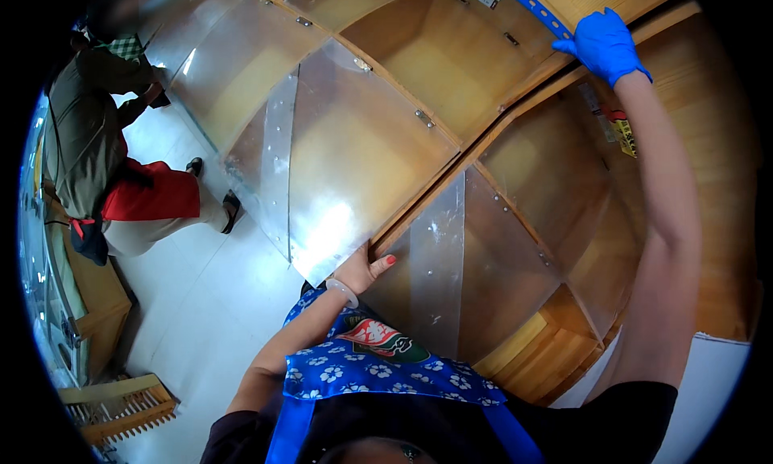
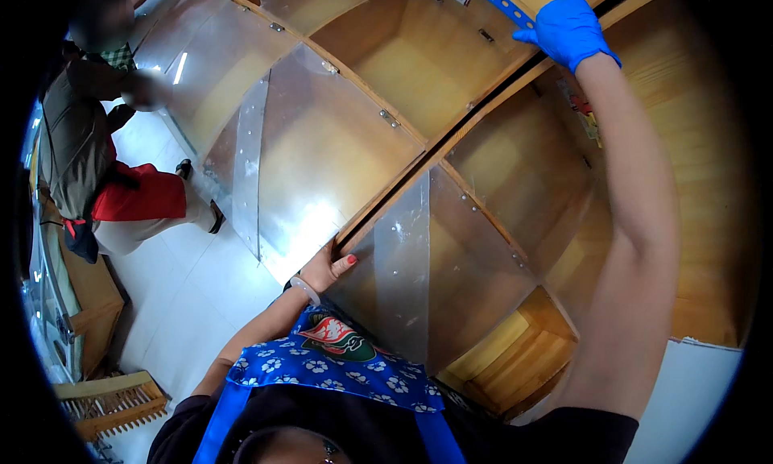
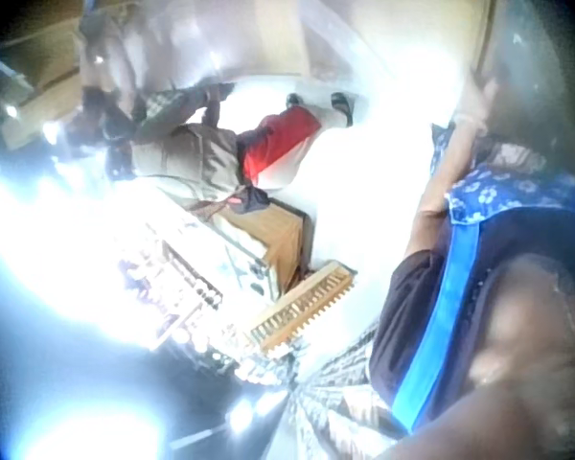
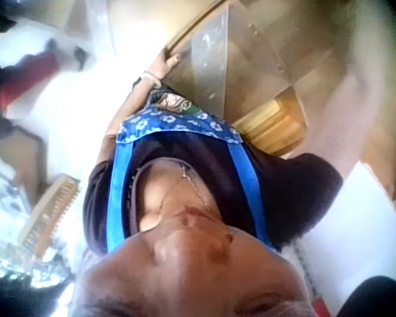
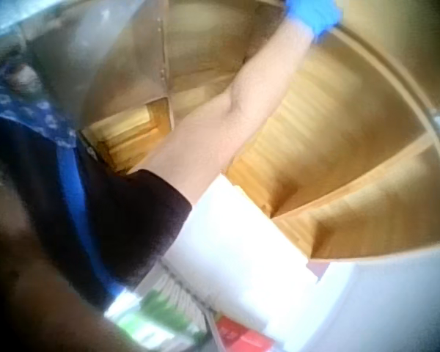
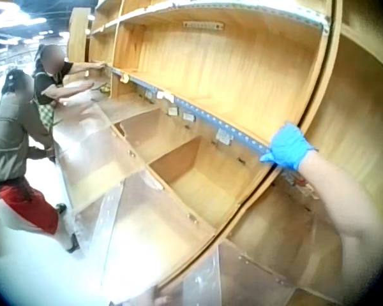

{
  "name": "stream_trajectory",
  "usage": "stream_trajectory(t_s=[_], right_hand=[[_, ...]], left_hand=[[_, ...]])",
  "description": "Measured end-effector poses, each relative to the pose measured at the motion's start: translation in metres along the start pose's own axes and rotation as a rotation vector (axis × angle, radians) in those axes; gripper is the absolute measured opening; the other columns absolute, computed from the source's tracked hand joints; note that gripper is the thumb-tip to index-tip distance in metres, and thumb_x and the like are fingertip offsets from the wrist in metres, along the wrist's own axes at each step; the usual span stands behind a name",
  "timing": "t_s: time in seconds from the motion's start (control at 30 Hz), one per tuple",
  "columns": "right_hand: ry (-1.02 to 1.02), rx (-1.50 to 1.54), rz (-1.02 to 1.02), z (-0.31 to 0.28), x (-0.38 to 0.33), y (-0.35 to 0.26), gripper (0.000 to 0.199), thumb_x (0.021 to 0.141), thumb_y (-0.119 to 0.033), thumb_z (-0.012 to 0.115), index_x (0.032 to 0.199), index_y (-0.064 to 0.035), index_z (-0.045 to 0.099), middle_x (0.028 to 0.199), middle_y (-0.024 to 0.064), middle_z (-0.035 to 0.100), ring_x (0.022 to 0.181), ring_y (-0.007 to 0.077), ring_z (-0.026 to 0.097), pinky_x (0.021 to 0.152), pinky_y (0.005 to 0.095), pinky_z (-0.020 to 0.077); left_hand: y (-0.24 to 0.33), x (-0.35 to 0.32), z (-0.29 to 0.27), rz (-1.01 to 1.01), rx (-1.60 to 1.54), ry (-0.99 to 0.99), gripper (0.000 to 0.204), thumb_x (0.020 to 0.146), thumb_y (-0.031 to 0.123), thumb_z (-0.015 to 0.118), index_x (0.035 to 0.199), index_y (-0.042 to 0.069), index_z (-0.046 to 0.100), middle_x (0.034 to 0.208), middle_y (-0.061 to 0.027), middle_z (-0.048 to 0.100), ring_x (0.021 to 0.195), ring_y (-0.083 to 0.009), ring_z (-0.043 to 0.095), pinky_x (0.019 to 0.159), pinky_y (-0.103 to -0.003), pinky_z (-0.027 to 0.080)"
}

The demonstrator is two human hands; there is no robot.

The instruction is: The person assembles wooden shelving units in a supermarket aisle. They lift and insert clear plastic dividers into the shelves, align them, and adjust the positions while working alongside other staff members.

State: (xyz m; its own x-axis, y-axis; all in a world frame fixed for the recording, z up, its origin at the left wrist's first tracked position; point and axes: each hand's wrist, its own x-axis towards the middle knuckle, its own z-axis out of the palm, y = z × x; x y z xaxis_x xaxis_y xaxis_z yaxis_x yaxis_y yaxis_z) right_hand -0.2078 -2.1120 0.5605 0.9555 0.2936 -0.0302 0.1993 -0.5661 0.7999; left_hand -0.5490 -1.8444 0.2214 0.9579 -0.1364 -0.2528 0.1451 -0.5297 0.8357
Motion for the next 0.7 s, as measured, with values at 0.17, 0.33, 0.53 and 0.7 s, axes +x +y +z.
stream_trajectory(t_s=[0.17,0.33,0.53,0.7], right_hand=[[0.394,-0.030,-0.126,0.035,-0.008,0.013,0.061,0.081,-0.061,0.054,0.069,-0.0020,0.064,0.078,0.0165,0.062,0.082,0.0284,0.059,0.081,0.0387,0.0447],[0.600,-0.104,-0.167,0.046,-0.013,0.026,0.049,0.078,-0.051,0.061,0.072,-0.0029,0.068,0.074,0.0143,0.064,0.076,0.0293,0.061,0.071,0.0393,0.0462],[0.756,0.093,-0.242,0.060,-0.008,0.026,0.062,0.068,-0.065,0.062,0.065,-0.0038,0.067,0.063,0.0144,0.060,0.068,0.0296,0.056,0.067,0.0401,0.0441],[0.726,0.321,-0.249,0.064,-0.022,0.043,0.061,0.068,-0.064,0.061,0.064,-0.0036,0.065,0.063,0.0143,0.059,0.069,0.0296,0.055,0.069,0.0401,0.0438]], left_hand=[[0.001,0.002,-0.008,-0.058,-0.011,-0.059,0.091,0.080,0.065,0.058,0.134,-0.005,0.038,0.124,-0.0303,0.051,0.117,-0.0430,0.048,0.103,-0.041,0.035],[0.002,0.011,0.001,-0.132,0.015,-0.022,0.091,0.081,0.064,0.057,0.136,-0.005,0.036,0.125,-0.0289,0.052,0.118,-0.0412,0.050,0.103,-0.039,0.036],[0.013,0.008,0.004,-0.239,0.082,0.063,0.087,0.081,0.059,0.062,0.135,-0.005,0.038,0.117,-0.0252,0.058,0.110,-0.0370,0.057,0.095,-0.038,0.043],[-0.013,0.010,0.020,-0.123,-0.006,0.153,0.084,0.082,0.053,0.065,0.132,-0.009,0.039,0.114,-0.0291,0.058,0.110,-0.0368,0.057,0.094,-0.038,0.044]])
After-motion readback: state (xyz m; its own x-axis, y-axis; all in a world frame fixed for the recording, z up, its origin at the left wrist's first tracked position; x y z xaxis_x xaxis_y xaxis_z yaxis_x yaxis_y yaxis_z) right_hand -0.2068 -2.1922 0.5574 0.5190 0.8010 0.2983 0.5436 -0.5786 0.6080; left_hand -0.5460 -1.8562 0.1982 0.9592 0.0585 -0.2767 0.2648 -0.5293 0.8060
